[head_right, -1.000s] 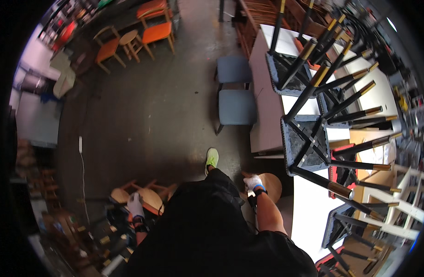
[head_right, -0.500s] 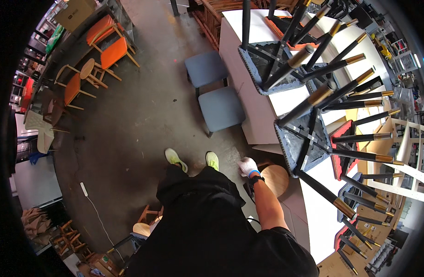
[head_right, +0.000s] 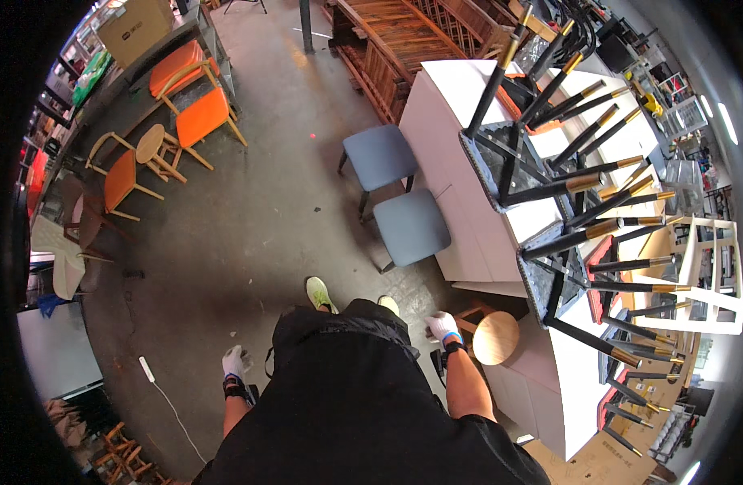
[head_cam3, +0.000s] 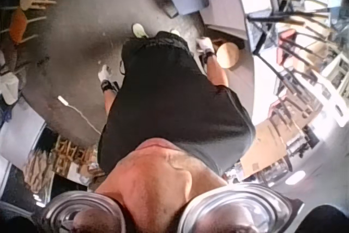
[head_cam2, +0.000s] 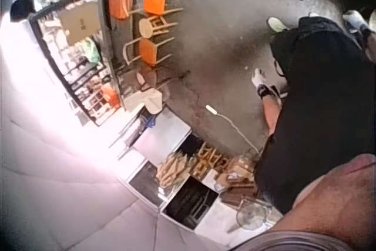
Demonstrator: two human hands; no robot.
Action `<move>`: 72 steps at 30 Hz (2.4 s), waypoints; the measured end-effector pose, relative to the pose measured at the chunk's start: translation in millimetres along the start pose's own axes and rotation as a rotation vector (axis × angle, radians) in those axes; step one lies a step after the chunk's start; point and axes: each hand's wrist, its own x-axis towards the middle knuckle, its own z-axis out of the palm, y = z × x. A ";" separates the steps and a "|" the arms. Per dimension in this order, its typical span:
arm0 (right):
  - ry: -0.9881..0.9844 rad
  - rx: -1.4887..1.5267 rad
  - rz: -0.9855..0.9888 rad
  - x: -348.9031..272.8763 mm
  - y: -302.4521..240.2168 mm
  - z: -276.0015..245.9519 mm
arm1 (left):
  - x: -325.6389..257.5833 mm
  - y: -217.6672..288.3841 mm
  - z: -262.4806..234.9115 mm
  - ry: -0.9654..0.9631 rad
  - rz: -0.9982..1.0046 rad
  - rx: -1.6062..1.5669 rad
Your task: The person is stacking stool frames onto wooden stool seats in a furniture workshop.
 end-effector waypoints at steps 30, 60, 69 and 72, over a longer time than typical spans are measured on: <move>0.022 -0.046 -0.061 17.2 -206.3 111.6 | 54.7 64.4 9.3 -0.006 -0.336 -0.073; 0.323 0.479 0.187 83.1 -405.0 219.4 | 404.8 572.4 91.5 -0.352 -0.087 0.598; 0.351 0.650 0.481 -35.2 -376.2 383.7 | 535.7 726.0 161.4 -0.489 -0.056 0.431; 0.422 0.587 0.478 -60.2 -364.4 409.3 | 534.9 728.0 182.8 -0.573 -0.076 0.426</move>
